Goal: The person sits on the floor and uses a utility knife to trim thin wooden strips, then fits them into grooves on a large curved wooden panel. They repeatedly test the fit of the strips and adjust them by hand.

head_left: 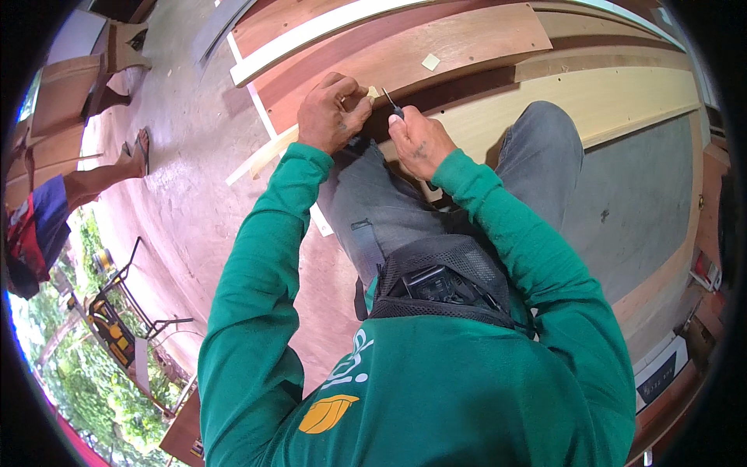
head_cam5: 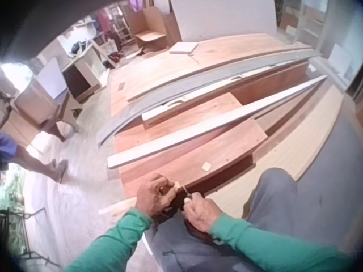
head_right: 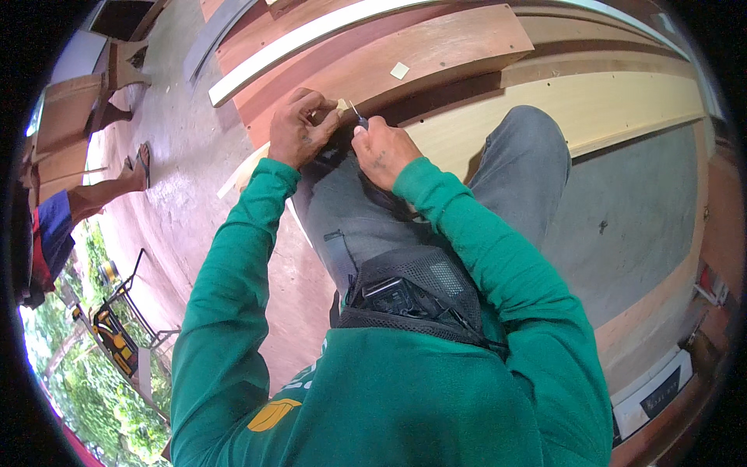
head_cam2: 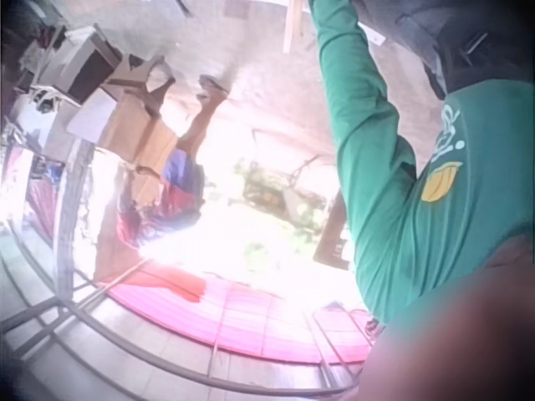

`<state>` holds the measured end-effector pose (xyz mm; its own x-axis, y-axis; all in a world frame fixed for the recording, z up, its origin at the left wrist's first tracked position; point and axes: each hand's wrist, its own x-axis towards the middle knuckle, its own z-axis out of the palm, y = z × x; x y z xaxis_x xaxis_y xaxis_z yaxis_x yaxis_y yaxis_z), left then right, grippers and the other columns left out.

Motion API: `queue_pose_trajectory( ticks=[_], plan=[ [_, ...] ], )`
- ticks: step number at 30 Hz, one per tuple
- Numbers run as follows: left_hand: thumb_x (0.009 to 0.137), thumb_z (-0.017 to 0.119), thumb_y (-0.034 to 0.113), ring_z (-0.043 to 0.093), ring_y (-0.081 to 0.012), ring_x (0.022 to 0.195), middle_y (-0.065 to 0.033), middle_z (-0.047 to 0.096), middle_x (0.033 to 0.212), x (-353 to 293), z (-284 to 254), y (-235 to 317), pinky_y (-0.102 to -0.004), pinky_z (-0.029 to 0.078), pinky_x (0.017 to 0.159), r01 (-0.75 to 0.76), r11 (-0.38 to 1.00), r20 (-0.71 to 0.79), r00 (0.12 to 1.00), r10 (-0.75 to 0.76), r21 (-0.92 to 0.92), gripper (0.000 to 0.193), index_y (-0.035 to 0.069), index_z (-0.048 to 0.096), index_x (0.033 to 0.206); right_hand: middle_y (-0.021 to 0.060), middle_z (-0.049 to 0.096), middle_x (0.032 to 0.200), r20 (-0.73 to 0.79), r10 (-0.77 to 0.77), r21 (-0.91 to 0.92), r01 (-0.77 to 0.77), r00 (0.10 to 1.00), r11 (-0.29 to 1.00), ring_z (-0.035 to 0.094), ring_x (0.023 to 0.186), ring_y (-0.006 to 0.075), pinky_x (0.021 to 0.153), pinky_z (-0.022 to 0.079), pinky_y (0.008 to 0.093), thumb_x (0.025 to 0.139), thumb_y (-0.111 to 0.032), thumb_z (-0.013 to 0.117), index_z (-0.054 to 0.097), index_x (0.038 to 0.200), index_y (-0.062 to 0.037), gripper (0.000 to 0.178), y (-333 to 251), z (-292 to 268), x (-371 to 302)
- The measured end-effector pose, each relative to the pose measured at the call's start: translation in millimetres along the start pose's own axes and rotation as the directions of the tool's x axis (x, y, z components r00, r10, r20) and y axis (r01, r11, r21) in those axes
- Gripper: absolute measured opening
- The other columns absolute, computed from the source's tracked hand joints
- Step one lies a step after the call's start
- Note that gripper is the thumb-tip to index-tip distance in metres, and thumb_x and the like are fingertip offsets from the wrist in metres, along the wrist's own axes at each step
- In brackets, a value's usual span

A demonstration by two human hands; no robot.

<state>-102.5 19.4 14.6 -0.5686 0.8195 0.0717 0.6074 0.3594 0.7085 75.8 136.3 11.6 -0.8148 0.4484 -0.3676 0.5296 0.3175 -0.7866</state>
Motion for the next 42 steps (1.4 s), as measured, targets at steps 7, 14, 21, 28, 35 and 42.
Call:
queue_pose_trajectory(
  ticks=[7,14,21,28,35,42],
  plan=[
    [0.084,0.083,0.022,0.073,-0.029,0.082,-0.0083,0.073,0.096,-0.4,4.2,-5.7,-0.0408,0.059,0.074,-0.003,1.0,-0.02,1.0,0.003,-0.021,0.019,0.006,0.076,0.091,0.0394,0.069,0.098,-0.028,0.016,0.064,-0.014,0.999,0.998,0.067,0.097,0.0589,0.09,0.052,0.0632,0.109,-0.039,0.047,0.059,0.11,0.0078,0.048,-3.8,15.0,16.3],
    [0.083,0.084,0.022,0.074,-0.0293,0.083,-0.0072,0.073,0.095,-1.2,2.7,-2.4,-0.0412,0.059,0.074,-0.004,1.0,-0.017,1.0,0.005,0.019,0.018,0.007,0.077,0.09,0.039,0.07,0.1,0.018,0.062,0.158,-0.064,0.998,0.985,0.067,0.099,0.0581,0.091,0.052,0.0625,0.11,-0.04,0.047,0.06,0.112,0.0068,0.049,6.3,23.9,22.3],
    [0.084,0.082,0.021,0.074,-0.03,0.083,-0.0078,0.073,0.096,-0.6,4.4,-2.0,-0.0414,0.059,0.073,-0.018,1.0,-0.043,0.999,0.019,0.018,0.016,0.007,0.076,0.09,0.0395,0.07,0.1,0.008,0.055,0.14,-0.055,0.998,0.989,0.067,0.099,0.0582,0.091,0.052,0.0627,0.109,-0.039,0.047,0.061,0.109,0.0075,0.049,5.8,26.2,24.1],
    [0.086,0.085,0.017,0.073,-0.0257,0.078,-0.0124,0.069,0.094,-1.4,5.1,-4.4,-0.0366,0.058,0.071,-0.073,0.996,-0.042,0.996,0.075,0.05,0.021,0.0,0.076,0.094,0.0397,0.07,0.1,0.036,0.052,0.01,-0.052,0.998,0.999,0.068,0.1,0.0572,0.094,0.053,0.0623,0.109,-0.038,0.048,0.062,0.107,0.009,0.049,-7.7,19.6,20.5],
    [0.083,0.081,0.019,0.072,-0.0307,0.083,-0.008,0.071,0.095,-2.1,5.2,-1.4,-0.0412,0.058,0.074,-0.035,0.999,-0.047,0.998,0.036,0.026,0.015,0.007,0.075,0.09,0.0394,0.071,0.104,0.179,0.219,-0.077,-0.208,0.959,0.975,0.07,0.102,0.0544,0.096,0.055,0.0591,0.108,-0.038,0.047,0.064,0.114,0.0115,0.053,-6.0,14.9,7.7],
    [0.088,0.082,0.015,0.072,-0.0253,0.075,-0.0122,0.068,0.092,-0.6,2.0,-0.6,-0.0347,0.057,0.068,-0.141,0.985,-0.072,0.986,0.148,0.099,0.014,0.004,0.078,0.096,0.0187,0.065,0.081,0.073,0.213,0.055,-0.217,0.974,0.975,0.065,0.053,0.0285,0.055,0.054,0.0413,0.11,-0.04,0.046,0.063,0.11,0.0061,0.049,28.0,-18.8,-39.8]
  ],
)
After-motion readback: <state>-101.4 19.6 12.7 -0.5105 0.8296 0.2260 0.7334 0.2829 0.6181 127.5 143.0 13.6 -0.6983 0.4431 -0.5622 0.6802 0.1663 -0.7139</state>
